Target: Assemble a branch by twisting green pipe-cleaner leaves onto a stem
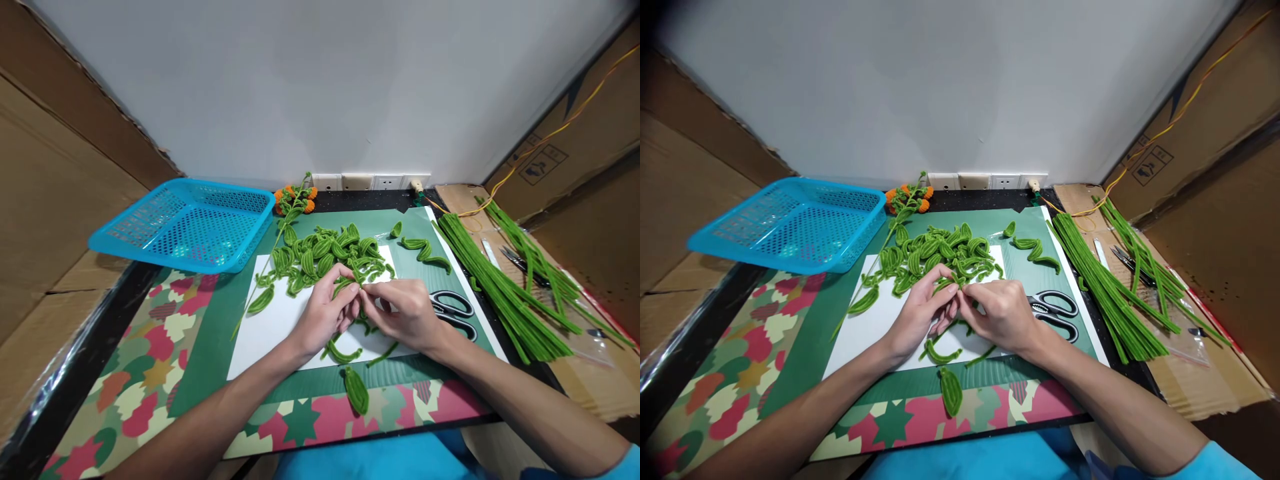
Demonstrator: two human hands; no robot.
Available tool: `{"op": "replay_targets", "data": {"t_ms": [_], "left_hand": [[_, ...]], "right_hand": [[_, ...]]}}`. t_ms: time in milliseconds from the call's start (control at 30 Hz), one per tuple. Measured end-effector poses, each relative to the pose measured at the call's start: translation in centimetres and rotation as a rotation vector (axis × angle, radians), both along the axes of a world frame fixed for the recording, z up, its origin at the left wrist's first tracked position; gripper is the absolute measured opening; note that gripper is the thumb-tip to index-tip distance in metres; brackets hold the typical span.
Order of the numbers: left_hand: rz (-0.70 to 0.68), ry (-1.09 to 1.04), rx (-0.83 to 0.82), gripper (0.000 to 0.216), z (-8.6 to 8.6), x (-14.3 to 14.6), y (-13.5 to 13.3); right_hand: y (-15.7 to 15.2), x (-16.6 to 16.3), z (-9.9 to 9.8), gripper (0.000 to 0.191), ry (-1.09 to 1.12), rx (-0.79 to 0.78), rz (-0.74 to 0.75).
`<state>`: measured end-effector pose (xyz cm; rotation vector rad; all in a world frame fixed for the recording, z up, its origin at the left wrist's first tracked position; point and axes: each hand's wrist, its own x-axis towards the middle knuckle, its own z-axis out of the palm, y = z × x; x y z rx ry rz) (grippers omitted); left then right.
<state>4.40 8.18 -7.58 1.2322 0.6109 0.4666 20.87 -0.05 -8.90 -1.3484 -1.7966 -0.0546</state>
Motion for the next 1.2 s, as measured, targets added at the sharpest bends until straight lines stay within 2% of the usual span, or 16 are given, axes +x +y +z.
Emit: {"op": "replay_targets", "data": {"t_ms": [133,400,700,800,1000,1200], "left_hand": [[0.038,0.025,0.014,0.024,-0.2,0.0,0.2],[0.077,0.081,0.048,0.025,-0.2,0.0,0.2],[0.102,0.068,-0.009,0.028,0.3,0.1,0.3],[0.074,0.067,-0.006,0.026,0.3,0.0,0.4],[0.025,0.092,0.004,0.021,0.3,-0.2,0.6],[-0.015,0.094,0.014,0.023,0.7,-0.1,0.5]], "right_hand": [[-0.1,0.2,-0.1,0.009,0.016,-0.023,0.0],[0.0,1.0,0.1,0.015,-0.041,-0.083,0.029],[0.0,1.8,0.8,0.013,-0.049,-0.038,0.05],[0.2,2.4,0.9,0.02,-0.038,0.024,0.094],[0.4,3.6,0.7,0.04,-0.25,0.109,0.118],[0.4,3.9,1.1,0.029,-0.35,0.132,0.085]]}}
